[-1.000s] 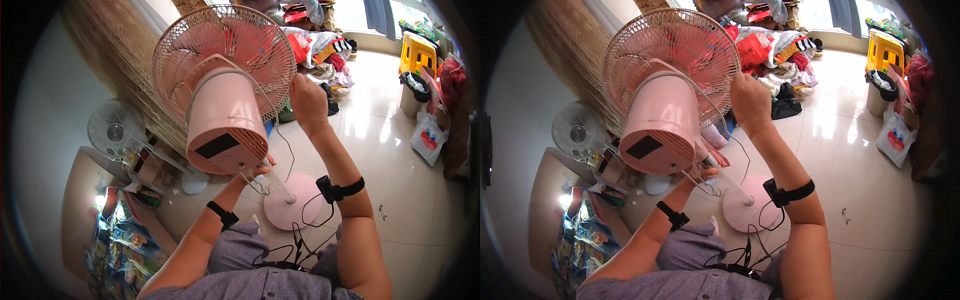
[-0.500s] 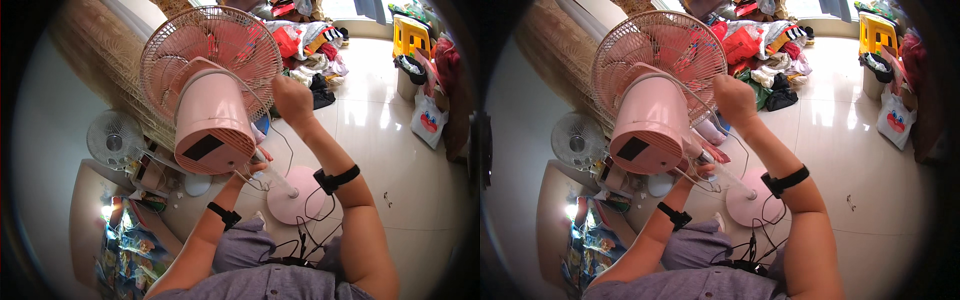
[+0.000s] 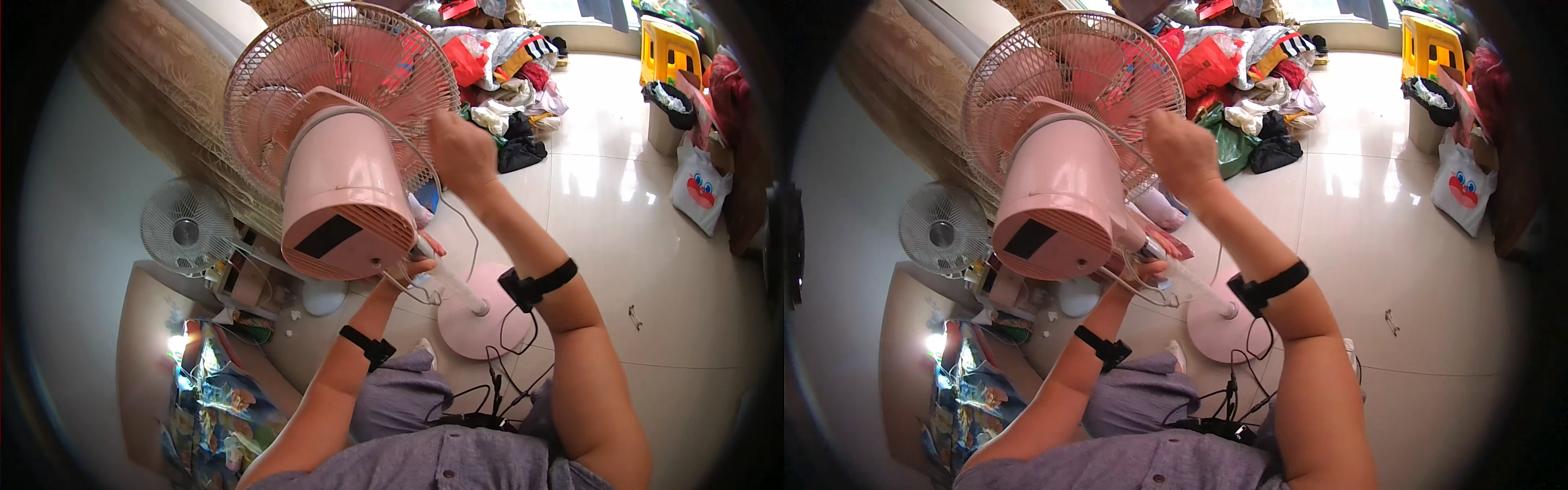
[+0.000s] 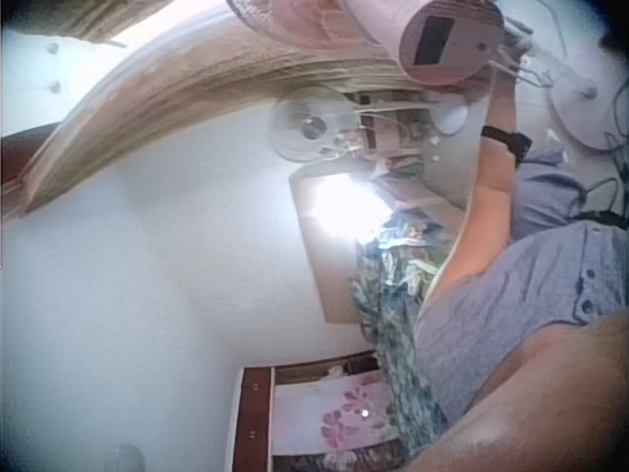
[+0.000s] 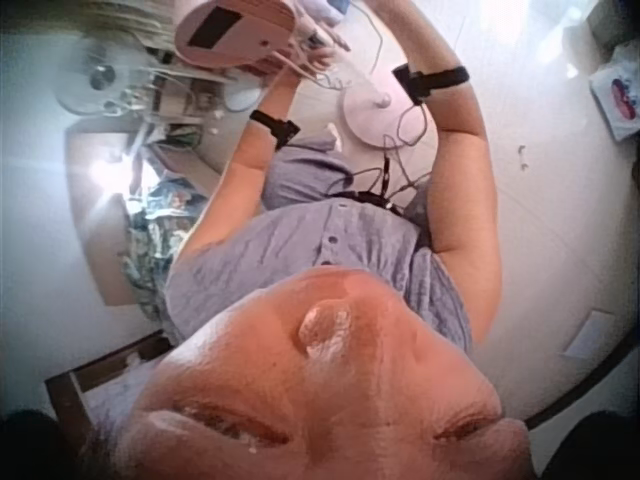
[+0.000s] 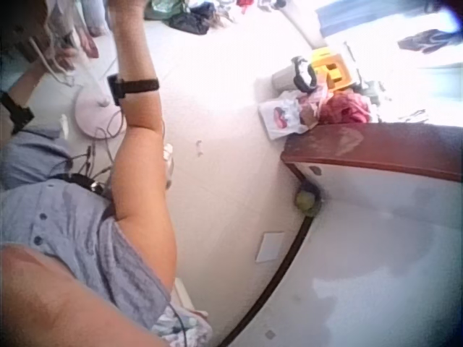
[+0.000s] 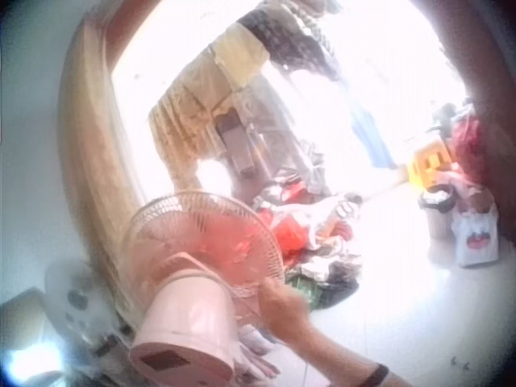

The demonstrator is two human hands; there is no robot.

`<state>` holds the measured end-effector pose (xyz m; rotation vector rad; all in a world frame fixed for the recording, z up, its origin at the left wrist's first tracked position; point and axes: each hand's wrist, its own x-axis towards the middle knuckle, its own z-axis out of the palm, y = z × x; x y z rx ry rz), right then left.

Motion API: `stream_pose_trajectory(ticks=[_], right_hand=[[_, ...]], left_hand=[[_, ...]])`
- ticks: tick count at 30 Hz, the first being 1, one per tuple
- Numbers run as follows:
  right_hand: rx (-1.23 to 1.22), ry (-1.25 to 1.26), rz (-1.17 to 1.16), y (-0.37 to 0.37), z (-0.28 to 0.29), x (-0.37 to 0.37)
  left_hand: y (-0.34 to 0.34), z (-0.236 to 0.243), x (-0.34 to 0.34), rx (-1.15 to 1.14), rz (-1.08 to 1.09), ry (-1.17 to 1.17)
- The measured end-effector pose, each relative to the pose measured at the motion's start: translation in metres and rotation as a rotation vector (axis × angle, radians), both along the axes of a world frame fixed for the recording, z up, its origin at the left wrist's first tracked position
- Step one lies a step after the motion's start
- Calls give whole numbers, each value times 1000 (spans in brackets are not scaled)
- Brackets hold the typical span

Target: The recorder is repairing a stand fan by assembling the grill and tightening a screw.

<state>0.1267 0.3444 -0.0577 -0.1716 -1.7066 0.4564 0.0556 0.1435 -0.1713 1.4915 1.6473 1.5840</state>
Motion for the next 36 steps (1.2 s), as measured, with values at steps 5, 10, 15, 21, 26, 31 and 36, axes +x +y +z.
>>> stream_pose_trajectory(ticks=[5, 10, 15, 21, 26, 31, 36], right_hand=[[-4, -219, -268, 53, -23, 12], [-82, -16, -103, 25, 17, 21], [44, -39, -51, 21, 19, 2], [-160, -115, -231, 67, 15, 22], [2, -17, -98, 22, 30, 14], [5, -59, -156, 38, 26, 9], [5, -64, -336, 48, 33, 33]], left_hand=[[-3, -3, 1, -37, 48, -170], [-6, -18, -33, -5, -96, 42], [1, -12, -6, 53, 29, -64], [2, 10, 4, 15, -3, -82], [-1, 5, -13, -27, -145, 28], [-8, -7, -12, -25, -55, -43], [-14, -21, -16, -50, -48, -92]])
